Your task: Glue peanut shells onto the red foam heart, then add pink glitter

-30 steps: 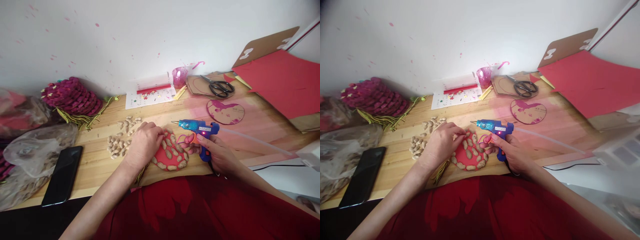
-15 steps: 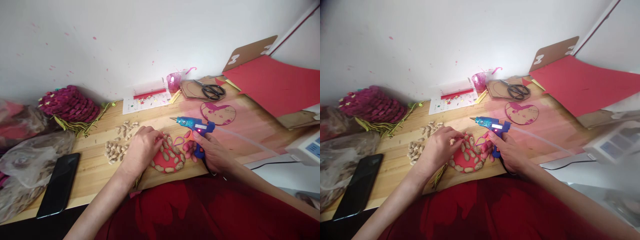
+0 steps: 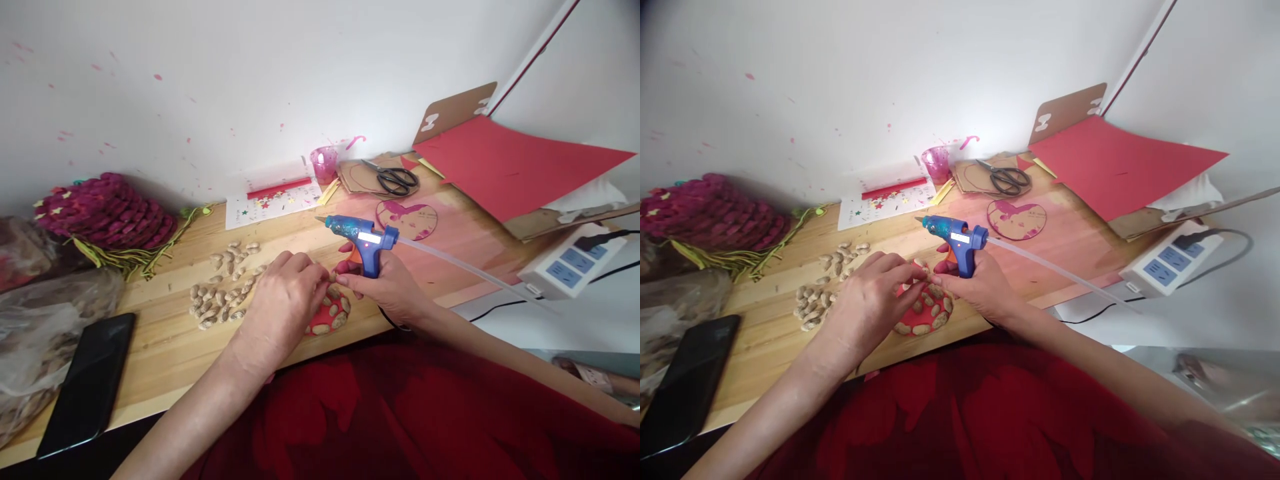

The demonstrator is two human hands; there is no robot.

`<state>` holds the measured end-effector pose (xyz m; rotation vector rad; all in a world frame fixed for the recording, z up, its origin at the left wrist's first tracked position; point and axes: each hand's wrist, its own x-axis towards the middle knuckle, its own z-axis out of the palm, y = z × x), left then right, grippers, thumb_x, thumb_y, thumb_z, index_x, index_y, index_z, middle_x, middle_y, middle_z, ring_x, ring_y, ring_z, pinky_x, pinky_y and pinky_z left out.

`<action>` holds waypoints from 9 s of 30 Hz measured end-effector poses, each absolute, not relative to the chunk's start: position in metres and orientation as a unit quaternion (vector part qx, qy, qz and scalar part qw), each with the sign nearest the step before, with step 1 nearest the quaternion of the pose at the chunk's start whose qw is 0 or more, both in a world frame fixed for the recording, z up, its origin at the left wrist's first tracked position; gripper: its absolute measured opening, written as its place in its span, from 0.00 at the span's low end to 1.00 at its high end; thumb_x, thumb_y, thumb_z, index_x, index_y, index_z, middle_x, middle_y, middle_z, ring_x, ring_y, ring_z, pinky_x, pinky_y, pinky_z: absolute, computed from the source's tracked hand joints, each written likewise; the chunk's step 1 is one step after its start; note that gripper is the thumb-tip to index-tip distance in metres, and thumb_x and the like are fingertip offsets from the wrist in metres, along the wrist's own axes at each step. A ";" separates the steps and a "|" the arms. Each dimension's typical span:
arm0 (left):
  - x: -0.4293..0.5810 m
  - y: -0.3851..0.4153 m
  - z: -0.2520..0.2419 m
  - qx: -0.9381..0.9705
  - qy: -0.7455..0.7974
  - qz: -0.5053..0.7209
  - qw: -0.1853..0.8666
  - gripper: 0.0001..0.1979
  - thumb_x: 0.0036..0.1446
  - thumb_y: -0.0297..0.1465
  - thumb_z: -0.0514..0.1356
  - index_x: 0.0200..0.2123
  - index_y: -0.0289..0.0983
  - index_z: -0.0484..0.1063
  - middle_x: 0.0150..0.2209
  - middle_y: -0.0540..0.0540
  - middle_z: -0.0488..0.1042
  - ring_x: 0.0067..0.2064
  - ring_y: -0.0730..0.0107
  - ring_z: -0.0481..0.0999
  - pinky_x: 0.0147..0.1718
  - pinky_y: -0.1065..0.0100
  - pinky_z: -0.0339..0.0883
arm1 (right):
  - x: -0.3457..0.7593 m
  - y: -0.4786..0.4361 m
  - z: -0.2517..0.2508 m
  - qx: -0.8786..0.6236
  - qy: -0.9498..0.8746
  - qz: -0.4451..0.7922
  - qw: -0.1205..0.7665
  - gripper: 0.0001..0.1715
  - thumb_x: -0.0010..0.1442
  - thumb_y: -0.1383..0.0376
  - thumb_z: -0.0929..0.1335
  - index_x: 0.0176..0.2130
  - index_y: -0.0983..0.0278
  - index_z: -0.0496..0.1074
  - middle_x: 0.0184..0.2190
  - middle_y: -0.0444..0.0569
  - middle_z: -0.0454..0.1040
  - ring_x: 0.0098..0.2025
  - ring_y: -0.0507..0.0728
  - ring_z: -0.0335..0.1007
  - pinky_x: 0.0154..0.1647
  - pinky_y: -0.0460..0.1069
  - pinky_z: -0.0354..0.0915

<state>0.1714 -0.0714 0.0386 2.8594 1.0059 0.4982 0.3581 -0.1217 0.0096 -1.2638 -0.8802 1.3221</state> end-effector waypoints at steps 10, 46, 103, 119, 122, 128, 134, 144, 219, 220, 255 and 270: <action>0.177 -0.078 0.039 0.928 0.331 0.164 0.049 0.03 0.63 0.29 0.64 0.36 0.37 0.78 0.35 0.45 0.77 0.38 0.60 0.73 0.38 0.62 0.69 | 0.362 -0.123 0.008 -0.549 -0.427 0.499 0.517 0.19 0.53 0.61 0.76 0.45 0.60 0.73 0.26 0.38 0.73 0.25 0.51 0.66 0.28 0.48 0.65; 0.130 -0.066 0.012 0.303 0.300 0.355 0.832 0.15 0.50 0.34 0.75 0.27 0.33 0.74 0.27 0.50 0.69 0.29 0.78 0.66 0.26 0.77 0.60 | 0.361 -0.151 0.048 -0.532 -0.557 0.504 0.391 0.30 0.64 0.39 0.64 0.27 0.59 0.71 0.16 0.44 0.68 0.19 0.53 0.63 0.21 0.49 0.61; 0.128 -0.076 0.012 0.290 0.304 0.371 0.828 0.15 0.49 0.35 0.75 0.28 0.33 0.75 0.25 0.49 0.71 0.27 0.77 0.67 0.26 0.75 0.63 | 0.354 -0.156 0.047 -0.552 -0.608 0.436 0.368 0.28 0.69 0.44 0.61 0.27 0.59 0.67 0.16 0.41 0.68 0.20 0.53 0.64 0.24 0.49 0.61; 0.127 -0.075 0.005 0.283 0.299 0.371 0.832 0.15 0.48 0.35 0.75 0.29 0.32 0.75 0.26 0.48 0.72 0.27 0.76 0.67 0.26 0.74 0.62 | 0.354 -0.155 0.042 -0.555 -0.596 0.448 0.369 0.27 0.69 0.45 0.62 0.28 0.59 0.70 0.16 0.42 0.68 0.21 0.54 0.65 0.25 0.50 0.62; 0.128 -0.075 0.005 0.281 0.296 0.374 0.833 0.15 0.48 0.35 0.75 0.29 0.32 0.76 0.26 0.48 0.71 0.27 0.77 0.67 0.25 0.75 0.62 | 0.354 -0.155 0.042 -0.554 -0.594 0.450 0.370 0.27 0.69 0.46 0.62 0.27 0.59 0.70 0.17 0.42 0.69 0.21 0.54 0.65 0.25 0.50 0.62; 0.128 -0.076 0.005 0.287 0.300 0.376 0.829 0.15 0.48 0.36 0.75 0.28 0.33 0.75 0.26 0.48 0.71 0.27 0.76 0.67 0.26 0.74 0.62 | 0.353 -0.156 0.044 -0.553 -0.590 0.458 0.369 0.26 0.69 0.46 0.62 0.27 0.59 0.70 0.16 0.42 0.68 0.21 0.54 0.66 0.24 0.50 0.62; 0.128 -0.076 0.008 0.298 0.301 0.374 0.825 0.15 0.49 0.35 0.75 0.28 0.32 0.75 0.25 0.49 0.71 0.27 0.78 0.66 0.26 0.76 0.62 | 0.353 -0.155 0.045 -0.554 -0.587 0.462 0.367 0.27 0.69 0.46 0.62 0.27 0.59 0.69 0.17 0.42 0.68 0.22 0.54 0.66 0.25 0.50 0.61; 0.131 -0.077 0.012 0.267 0.302 0.402 0.822 0.16 0.45 0.34 0.77 0.26 0.34 0.73 0.25 0.51 0.69 0.27 0.78 0.66 0.25 0.76 0.63 | 0.356 -0.161 0.046 -0.543 -0.604 0.469 0.347 0.26 0.69 0.45 0.60 0.29 0.59 0.67 0.16 0.41 0.67 0.20 0.53 0.64 0.23 0.50 0.60; 0.143 -0.048 0.021 0.784 0.486 0.260 0.286 0.04 0.57 0.30 0.66 0.33 0.38 0.82 0.34 0.46 0.79 0.32 0.70 0.76 0.33 0.69 0.68 | 0.364 -0.132 0.005 -0.461 -0.269 0.677 0.507 0.24 0.58 0.45 0.74 0.34 0.63 0.72 0.31 0.49 0.80 0.30 0.55 0.80 0.25 0.45 0.72; 0.146 -0.047 0.021 0.800 0.487 0.240 0.254 0.04 0.57 0.29 0.65 0.33 0.38 0.82 0.34 0.46 0.78 0.32 0.69 0.76 0.33 0.68 0.67 | 0.363 -0.131 0.005 -0.455 -0.259 0.686 0.505 0.24 0.57 0.46 0.74 0.34 0.63 0.72 0.32 0.50 0.80 0.32 0.56 0.80 0.26 0.45 0.73; 0.171 -0.048 0.025 0.888 0.460 -0.020 -0.005 0.12 0.69 0.31 0.56 0.37 0.36 0.79 0.36 0.41 0.74 0.38 0.58 0.75 0.35 0.62 0.65 | 0.369 -0.126 -0.015 -0.440 -0.228 0.724 0.480 0.18 0.62 0.50 0.73 0.40 0.62 0.77 0.33 0.49 0.80 0.37 0.57 0.82 0.40 0.51 0.79; 0.171 -0.049 0.023 0.889 0.457 -0.025 -0.007 0.11 0.69 0.29 0.55 0.38 0.36 0.78 0.37 0.41 0.73 0.39 0.58 0.74 0.36 0.62 0.66 | 0.370 -0.125 -0.015 -0.437 -0.239 0.726 0.474 0.18 0.62 0.50 0.73 0.40 0.62 0.77 0.34 0.49 0.80 0.37 0.57 0.82 0.41 0.52 0.79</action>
